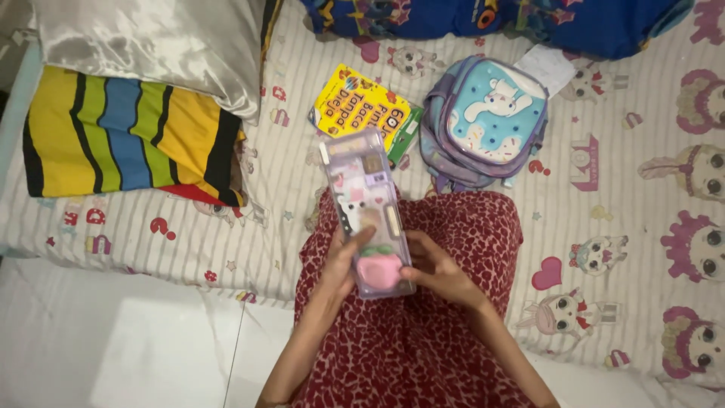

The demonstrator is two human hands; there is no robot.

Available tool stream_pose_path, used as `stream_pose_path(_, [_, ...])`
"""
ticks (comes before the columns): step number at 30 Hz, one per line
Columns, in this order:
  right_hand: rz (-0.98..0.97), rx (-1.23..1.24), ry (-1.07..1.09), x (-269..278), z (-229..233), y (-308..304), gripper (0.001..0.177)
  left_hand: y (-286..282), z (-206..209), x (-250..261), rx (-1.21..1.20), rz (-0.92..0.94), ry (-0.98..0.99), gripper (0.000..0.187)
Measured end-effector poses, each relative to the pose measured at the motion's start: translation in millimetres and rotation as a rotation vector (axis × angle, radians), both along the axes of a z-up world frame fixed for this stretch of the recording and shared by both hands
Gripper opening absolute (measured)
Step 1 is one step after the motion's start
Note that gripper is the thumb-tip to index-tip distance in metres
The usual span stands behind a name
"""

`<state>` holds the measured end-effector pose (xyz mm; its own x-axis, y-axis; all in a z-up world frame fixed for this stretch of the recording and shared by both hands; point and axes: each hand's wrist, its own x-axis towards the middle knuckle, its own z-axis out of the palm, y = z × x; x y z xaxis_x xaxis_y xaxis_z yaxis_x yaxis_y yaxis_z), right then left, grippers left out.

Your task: The person packs a book and a pencil case into a backpack and then untangles a charging cable by hand.

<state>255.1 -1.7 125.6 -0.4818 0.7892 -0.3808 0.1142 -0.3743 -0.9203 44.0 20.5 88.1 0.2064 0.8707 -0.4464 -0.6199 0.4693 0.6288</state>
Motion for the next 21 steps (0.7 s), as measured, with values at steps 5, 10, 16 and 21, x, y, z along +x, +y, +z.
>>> stream_pose_path(5, [-0.103, -0.084, -0.028, 3, -23, 2, 0.079, -15, -7, 4, 0.02, -0.078, 0.062, 0.068])
stream_pose_path(10, [-0.106, -0.088, 0.051, 16, -65, 18, 0.066, -19, -60, -8, 0.017, -0.074, 0.029, 0.066])
stream_pose_path(16, [-0.527, -0.213, 0.399, 37, -207, 65, 0.057, -15, -107, -13, -0.181, 0.102, -0.2, 0.061])
stream_pose_path(21, [-0.798, -0.161, 0.215, -7, -351, 195, 0.021, -21, -140, -31, -0.454, 0.076, -0.132, 0.055])
